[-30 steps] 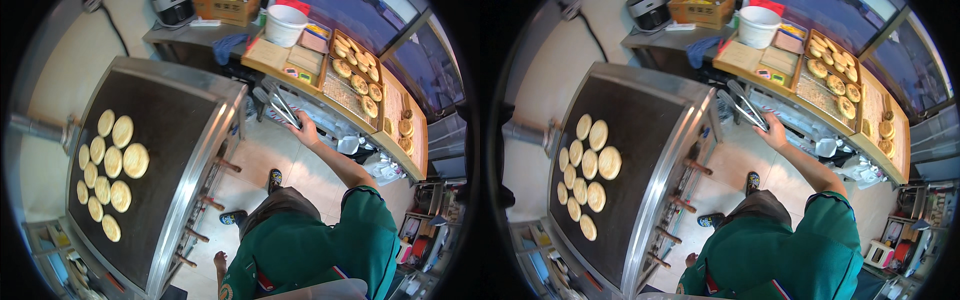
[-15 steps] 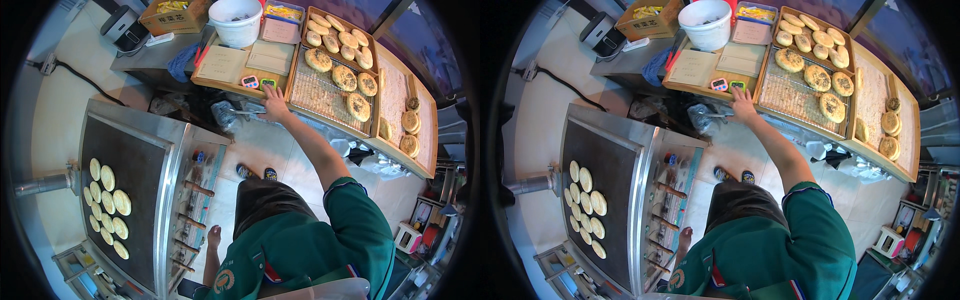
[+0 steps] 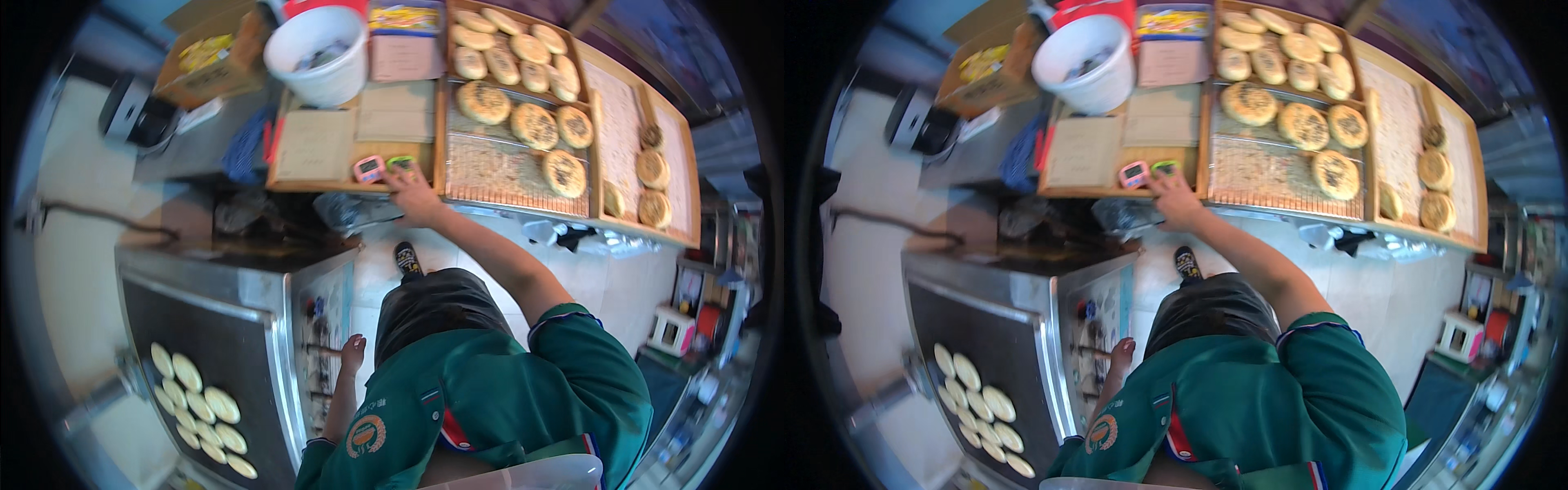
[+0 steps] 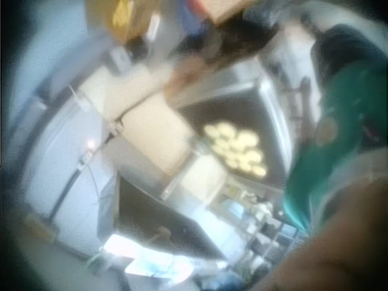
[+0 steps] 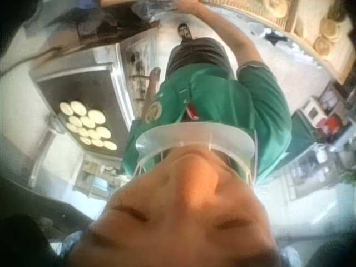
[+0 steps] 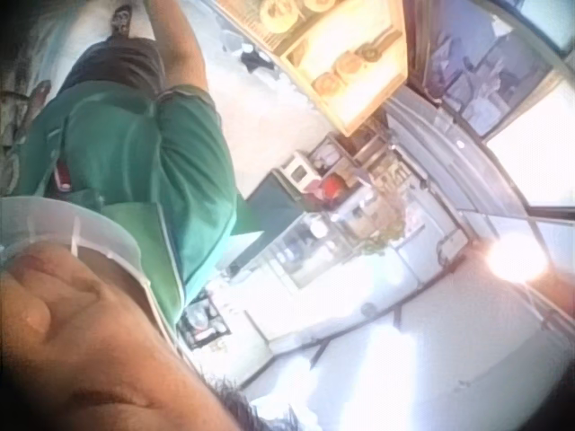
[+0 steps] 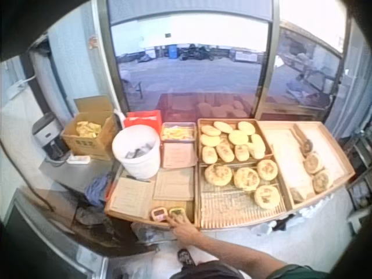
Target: The person rolls dough balls into thin sheets, spreads a yellow filling, folds and shapes them into rounds, then cooks them on a flat griddle. They flip the cakes with tongs and transfer finished pieces to a cooling rack.
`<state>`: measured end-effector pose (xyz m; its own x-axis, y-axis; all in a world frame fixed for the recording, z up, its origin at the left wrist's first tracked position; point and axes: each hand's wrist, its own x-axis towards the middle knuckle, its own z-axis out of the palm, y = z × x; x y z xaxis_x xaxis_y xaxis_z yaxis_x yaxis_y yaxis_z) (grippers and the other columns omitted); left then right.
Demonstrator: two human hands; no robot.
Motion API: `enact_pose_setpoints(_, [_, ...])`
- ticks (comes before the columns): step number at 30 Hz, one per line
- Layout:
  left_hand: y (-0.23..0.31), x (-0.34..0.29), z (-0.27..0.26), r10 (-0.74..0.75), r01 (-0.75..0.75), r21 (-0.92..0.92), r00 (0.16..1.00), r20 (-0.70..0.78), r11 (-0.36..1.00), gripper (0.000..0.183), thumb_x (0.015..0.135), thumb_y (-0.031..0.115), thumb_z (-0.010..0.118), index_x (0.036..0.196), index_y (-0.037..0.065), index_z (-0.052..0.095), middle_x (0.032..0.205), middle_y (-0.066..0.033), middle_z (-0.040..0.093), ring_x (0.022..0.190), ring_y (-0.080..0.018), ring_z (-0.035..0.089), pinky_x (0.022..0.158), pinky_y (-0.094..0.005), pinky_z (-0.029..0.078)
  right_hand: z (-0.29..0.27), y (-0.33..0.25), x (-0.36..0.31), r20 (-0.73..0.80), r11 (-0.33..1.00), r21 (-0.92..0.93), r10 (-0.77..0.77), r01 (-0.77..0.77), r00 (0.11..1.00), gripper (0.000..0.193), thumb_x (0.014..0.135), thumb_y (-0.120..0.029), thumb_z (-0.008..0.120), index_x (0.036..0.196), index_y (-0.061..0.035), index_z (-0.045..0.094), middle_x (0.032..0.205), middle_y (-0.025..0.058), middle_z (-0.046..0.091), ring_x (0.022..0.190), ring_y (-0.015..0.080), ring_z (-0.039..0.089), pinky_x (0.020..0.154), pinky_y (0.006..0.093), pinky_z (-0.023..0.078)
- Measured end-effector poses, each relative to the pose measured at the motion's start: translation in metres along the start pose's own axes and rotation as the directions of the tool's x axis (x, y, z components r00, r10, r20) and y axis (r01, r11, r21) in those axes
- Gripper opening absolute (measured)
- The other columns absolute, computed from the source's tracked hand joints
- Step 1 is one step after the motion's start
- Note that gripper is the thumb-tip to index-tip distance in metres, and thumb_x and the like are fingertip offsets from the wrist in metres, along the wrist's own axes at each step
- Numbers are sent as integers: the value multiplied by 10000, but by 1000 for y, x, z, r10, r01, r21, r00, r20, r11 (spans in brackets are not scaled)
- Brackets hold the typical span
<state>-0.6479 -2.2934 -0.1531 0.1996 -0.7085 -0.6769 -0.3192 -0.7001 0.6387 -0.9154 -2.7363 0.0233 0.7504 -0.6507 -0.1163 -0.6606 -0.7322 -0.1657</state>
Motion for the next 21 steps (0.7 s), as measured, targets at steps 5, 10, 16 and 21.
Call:
enact_pose_setpoints(5, [52,54,-15,-17,3,90,988,152,996,334,983,244,655,1225,14,652,1098,-149,728,1036,-239,699,897,-345,537,-24,3,-18,-48,991,-116,-80,74,996,549,678,-441,798,1086,-77,763,1514,153,444,1442,349,348,1221,612,172])
enact_pose_setpoints(10, [104,105,-24,146,-197,208,960,238,958,279,979,232,643,1162,26,686,1067,-151,735,956,-256,713,857,-359,547,-41,31,-140,18,639,728,344,-248,939,566,766,-307,836,1216,-12,659,1185,177,649,1074,300,639,930,406,514])
enact_pose_setpoints(16, [217,131,2,223,-284,387,955,195,877,315,993,246,605,1205,18,651,1090,-172,707,976,-310,700,873,-389,550,-47,59,-333,435,-434,876,517,-212,737,478,950,-306,708,1314,-6,631,921,38,702,721,82,610,631,232,496])
enact_pose_setpoints(21, [366,95,50,805,-752,479,576,143,453,468,983,217,585,1383,-12,512,1442,-220,498,1275,-391,537,1037,-458,450,-56,65,-443,571,-607,788,656,-105,493,357,952,-316,676,1147,-18,666,945,49,695,747,106,634,637,249,532])
